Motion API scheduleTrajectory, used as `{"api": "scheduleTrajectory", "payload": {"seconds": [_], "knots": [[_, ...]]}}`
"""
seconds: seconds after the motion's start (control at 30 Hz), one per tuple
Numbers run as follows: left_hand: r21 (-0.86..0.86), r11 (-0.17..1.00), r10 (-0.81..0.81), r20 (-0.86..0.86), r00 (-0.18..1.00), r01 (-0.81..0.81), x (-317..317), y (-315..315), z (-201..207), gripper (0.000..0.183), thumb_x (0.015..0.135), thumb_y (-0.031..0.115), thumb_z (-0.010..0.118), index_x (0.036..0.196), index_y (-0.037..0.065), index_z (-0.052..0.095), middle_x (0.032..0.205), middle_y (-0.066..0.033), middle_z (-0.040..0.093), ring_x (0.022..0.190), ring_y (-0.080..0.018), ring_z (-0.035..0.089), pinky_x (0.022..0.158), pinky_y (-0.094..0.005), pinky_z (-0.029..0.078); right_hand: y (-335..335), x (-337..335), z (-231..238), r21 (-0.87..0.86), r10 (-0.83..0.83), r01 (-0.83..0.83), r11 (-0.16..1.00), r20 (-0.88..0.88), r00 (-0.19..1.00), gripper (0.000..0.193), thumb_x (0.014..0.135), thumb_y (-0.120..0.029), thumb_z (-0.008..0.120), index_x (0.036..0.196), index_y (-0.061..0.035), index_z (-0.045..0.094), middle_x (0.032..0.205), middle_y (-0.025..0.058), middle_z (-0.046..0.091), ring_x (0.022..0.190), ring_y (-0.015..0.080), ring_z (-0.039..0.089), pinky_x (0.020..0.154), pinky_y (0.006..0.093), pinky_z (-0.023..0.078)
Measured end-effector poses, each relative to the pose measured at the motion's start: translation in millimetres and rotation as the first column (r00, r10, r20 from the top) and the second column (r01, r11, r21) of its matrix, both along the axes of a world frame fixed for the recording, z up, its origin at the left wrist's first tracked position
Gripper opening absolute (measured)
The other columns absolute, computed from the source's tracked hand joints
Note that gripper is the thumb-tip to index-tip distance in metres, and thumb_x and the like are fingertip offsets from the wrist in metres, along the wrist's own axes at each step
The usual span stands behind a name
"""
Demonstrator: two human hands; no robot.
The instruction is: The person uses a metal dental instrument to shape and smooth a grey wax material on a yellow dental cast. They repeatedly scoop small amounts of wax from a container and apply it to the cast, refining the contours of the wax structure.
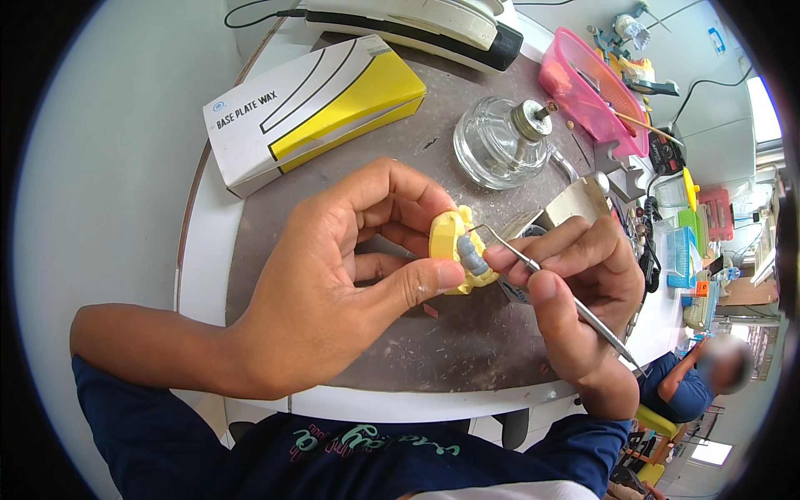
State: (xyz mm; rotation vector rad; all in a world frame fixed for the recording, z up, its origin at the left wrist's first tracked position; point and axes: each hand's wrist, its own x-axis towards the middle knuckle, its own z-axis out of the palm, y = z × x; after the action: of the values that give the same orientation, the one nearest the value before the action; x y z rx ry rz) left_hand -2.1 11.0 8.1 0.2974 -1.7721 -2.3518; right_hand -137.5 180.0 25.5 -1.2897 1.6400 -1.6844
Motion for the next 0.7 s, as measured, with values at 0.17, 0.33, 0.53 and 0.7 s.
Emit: {"api": "scheduleTrajectory", "payload": {"seconds": [0.17, 0.33, 0.53, 0.7], "knots": [[-0.01, 1.0, 0.005, -0.004, 1.0, -0.005, 0.6, 0.2, 0.9, 0.032, 0.087, 0.003, 0.066, 0.113, -0.001, 0.048, 0.108, -0.0135, 0.057, 0.101, -0.0174, 0.06, 0.082, -0.0322, 0.06, 1.1, -1.3, -2.4, -0.053, 0.031, -0.032, 0.998, -0.02, 0.999, 0.015, 0.082, 0.005, 0.065, 0.09, 0.0015, 0.052, 0.084, 0.0176, 0.064, 0.09, 0.0258, 0.068, 0.081, 0.0337, 0.053], [-0.015, 1.0, 0.0, -0.01, 1.0, 0.0, 0.6, 0.1, 1.1, 0.032, 0.087, 0.003, 0.066, 0.113, -0.001, 0.048, 0.109, -0.014, 0.057, 0.102, -0.0179, 0.06, 0.081, -0.032, 0.061, 0.8, 0.8, -3.4, -0.05, 0.013, -0.015, 0.999, -0.028, 1.0, 0.015, 0.081, 0.006, 0.065, 0.089, 0.0013, 0.053, 0.083, 0.0172, 0.064, 0.09, 0.0257, 0.069, 0.079, 0.0328, 0.053], [0.004, 1.0, 0.001, 0.0, 1.0, -0.001, 0.6, 0.9, 1.9, 0.032, 0.086, 0.002, 0.066, 0.113, -0.001, 0.048, 0.108, -0.0138, 0.057, 0.103, -0.0181, 0.06, 0.082, -0.0315, 0.061, 1.6, 0.4, -5.2, -0.058, 0.017, -0.018, 0.998, -0.02, 1.0, 0.015, 0.08, 0.006, 0.066, 0.089, 0.0014, 0.054, 0.083, 0.0168, 0.064, 0.09, 0.0259, 0.069, 0.079, 0.0325, 0.052], [-0.027, 1.0, 0.007, -0.014, 1.0, -0.007, 0.8, 1.5, 1.8, 0.032, 0.086, 0.002, 0.066, 0.113, -0.001, 0.048, 0.108, -0.014, 0.057, 0.102, -0.0183, 0.06, 0.081, -0.0319, 0.061, 1.4, 1.0, -5.6, -0.065, 0.009, -0.01, 0.998, -0.014, 1.0, 0.015, 0.08, 0.006, 0.066, 0.088, 0.0014, 0.054, 0.082, 0.0167, 0.064, 0.089, 0.0261, 0.069, 0.079, 0.033, 0.053]]}}
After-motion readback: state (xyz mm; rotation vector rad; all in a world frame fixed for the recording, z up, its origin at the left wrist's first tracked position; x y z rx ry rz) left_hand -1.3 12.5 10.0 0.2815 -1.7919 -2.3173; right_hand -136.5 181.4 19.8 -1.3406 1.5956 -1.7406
